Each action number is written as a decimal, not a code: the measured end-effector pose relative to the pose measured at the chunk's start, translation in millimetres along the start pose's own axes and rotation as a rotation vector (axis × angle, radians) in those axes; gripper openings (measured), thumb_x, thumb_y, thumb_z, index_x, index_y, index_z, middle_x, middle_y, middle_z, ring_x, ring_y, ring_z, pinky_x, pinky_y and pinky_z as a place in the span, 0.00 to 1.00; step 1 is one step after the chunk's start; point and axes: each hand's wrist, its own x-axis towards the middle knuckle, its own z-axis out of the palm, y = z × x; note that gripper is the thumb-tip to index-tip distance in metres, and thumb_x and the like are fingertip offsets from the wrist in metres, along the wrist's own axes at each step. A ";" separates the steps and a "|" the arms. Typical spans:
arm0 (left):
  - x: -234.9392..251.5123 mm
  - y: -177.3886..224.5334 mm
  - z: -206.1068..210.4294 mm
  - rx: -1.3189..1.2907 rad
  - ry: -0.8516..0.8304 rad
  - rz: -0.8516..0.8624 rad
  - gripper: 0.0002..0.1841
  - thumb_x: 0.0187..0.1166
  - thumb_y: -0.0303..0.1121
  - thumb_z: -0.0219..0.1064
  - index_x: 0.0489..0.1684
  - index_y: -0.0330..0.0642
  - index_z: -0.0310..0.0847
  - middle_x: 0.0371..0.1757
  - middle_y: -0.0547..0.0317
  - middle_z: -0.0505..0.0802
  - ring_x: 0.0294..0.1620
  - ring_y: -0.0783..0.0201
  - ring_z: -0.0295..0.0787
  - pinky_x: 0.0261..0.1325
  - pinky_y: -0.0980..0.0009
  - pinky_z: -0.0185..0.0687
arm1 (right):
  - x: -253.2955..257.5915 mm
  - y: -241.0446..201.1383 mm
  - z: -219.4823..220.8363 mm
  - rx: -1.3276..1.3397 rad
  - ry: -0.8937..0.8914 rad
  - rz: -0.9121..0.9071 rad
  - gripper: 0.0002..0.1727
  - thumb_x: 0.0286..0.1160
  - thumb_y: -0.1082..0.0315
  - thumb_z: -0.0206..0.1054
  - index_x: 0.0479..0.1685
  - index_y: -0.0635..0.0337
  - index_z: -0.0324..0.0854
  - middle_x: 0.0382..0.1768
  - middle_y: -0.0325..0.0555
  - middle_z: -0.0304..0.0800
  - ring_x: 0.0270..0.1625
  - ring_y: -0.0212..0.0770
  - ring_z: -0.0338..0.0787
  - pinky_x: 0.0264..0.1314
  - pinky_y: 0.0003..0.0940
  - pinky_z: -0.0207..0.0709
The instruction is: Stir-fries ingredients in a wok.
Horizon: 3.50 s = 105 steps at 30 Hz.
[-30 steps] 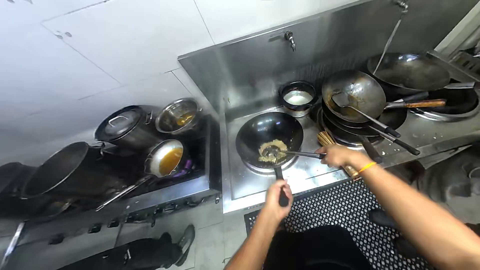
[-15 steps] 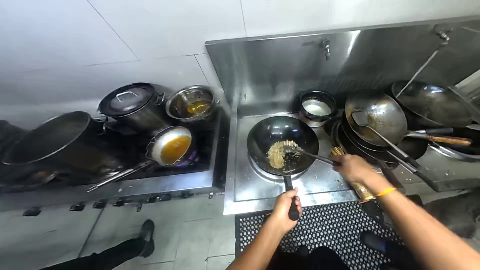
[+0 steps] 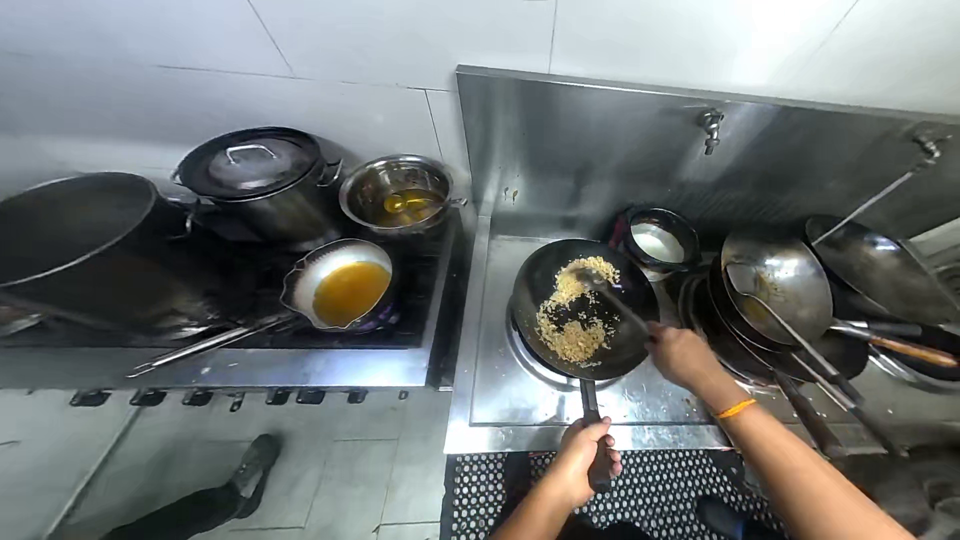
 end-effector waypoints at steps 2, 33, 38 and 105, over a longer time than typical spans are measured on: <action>-0.3 3.5 -4.2 0.041 -0.018 -0.022 0.22 0.87 0.42 0.65 0.71 0.42 0.68 0.38 0.46 0.90 0.31 0.53 0.92 0.37 0.57 0.94 | -0.4 0.1 -4.0 0.056 -0.117 -0.115 0.22 0.81 0.46 0.64 0.71 0.33 0.83 0.50 0.45 0.94 0.53 0.51 0.93 0.57 0.63 0.85; -112.2 -98.2 49.2 -0.049 0.067 0.006 0.03 0.85 0.31 0.56 0.42 0.43 0.72 0.20 0.61 0.78 0.12 0.69 0.77 0.15 0.74 0.79 | -118.4 135.5 69.5 0.306 0.062 -0.114 0.27 0.70 0.56 0.75 0.72 0.26 0.84 0.49 0.39 0.96 0.47 0.48 0.94 0.51 0.64 0.86; -159.3 -89.4 70.5 0.006 0.113 -0.111 0.07 0.86 0.34 0.57 0.43 0.41 0.74 0.22 0.61 0.79 0.12 0.69 0.76 0.15 0.75 0.80 | -146.3 154.5 -20.3 0.442 -0.363 -0.140 0.19 0.79 0.63 0.71 0.68 0.36 0.87 0.32 0.44 0.93 0.26 0.42 0.89 0.32 0.45 0.86; -22.2 -12.2 9.3 -0.008 0.083 0.031 0.12 0.86 0.38 0.65 0.56 0.42 0.73 0.27 0.58 0.81 0.16 0.67 0.79 0.17 0.73 0.82 | -84.6 74.2 -51.1 0.097 -0.086 -0.262 0.17 0.75 0.49 0.72 0.63 0.21 0.87 0.43 0.34 0.95 0.43 0.43 0.93 0.46 0.61 0.86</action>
